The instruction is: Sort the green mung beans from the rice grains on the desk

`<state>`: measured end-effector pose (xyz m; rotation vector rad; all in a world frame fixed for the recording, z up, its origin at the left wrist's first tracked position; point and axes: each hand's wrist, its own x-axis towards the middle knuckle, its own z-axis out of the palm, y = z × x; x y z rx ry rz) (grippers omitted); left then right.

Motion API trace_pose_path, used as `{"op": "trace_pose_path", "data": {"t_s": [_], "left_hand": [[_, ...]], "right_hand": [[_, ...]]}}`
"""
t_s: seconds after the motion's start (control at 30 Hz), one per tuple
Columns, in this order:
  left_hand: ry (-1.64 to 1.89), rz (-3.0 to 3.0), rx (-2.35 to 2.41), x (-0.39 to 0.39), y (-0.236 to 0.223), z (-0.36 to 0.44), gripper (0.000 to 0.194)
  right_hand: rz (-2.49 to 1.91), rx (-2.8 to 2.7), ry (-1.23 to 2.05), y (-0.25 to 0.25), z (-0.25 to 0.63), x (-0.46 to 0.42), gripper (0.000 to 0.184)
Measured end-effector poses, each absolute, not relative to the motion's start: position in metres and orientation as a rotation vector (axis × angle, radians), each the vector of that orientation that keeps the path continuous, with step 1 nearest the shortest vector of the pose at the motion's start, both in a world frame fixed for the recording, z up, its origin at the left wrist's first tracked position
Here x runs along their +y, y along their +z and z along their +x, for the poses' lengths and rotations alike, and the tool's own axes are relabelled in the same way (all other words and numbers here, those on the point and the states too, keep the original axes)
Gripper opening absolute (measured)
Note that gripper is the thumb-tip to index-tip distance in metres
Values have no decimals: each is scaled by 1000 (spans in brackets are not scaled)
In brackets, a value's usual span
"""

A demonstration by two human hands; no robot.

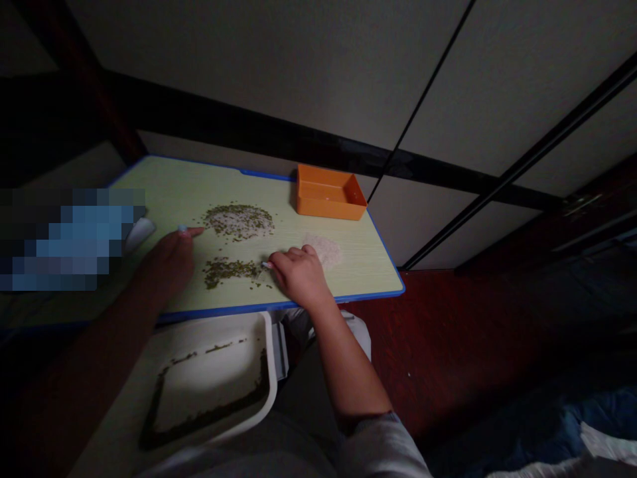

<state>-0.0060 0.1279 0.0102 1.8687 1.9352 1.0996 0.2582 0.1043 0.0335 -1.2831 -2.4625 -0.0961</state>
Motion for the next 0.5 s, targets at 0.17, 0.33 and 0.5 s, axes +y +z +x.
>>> {"op": "trace_pose_path", "data": {"t_s": [0.17, 0.33, 0.5], "left_hand": [[1067, 1910, 1933, 129, 10, -6, 66], [1045, 1856, 1987, 129, 11, -4, 69], [1050, 1869, 1980, 129, 11, -2, 72]], "right_hand": [[-1312, -2494, -98, 38, 250, 100, 25], [-1361, -2494, -88, 40, 246, 99, 25], [-1381, -2503, -67, 41, 240, 97, 26]]}}
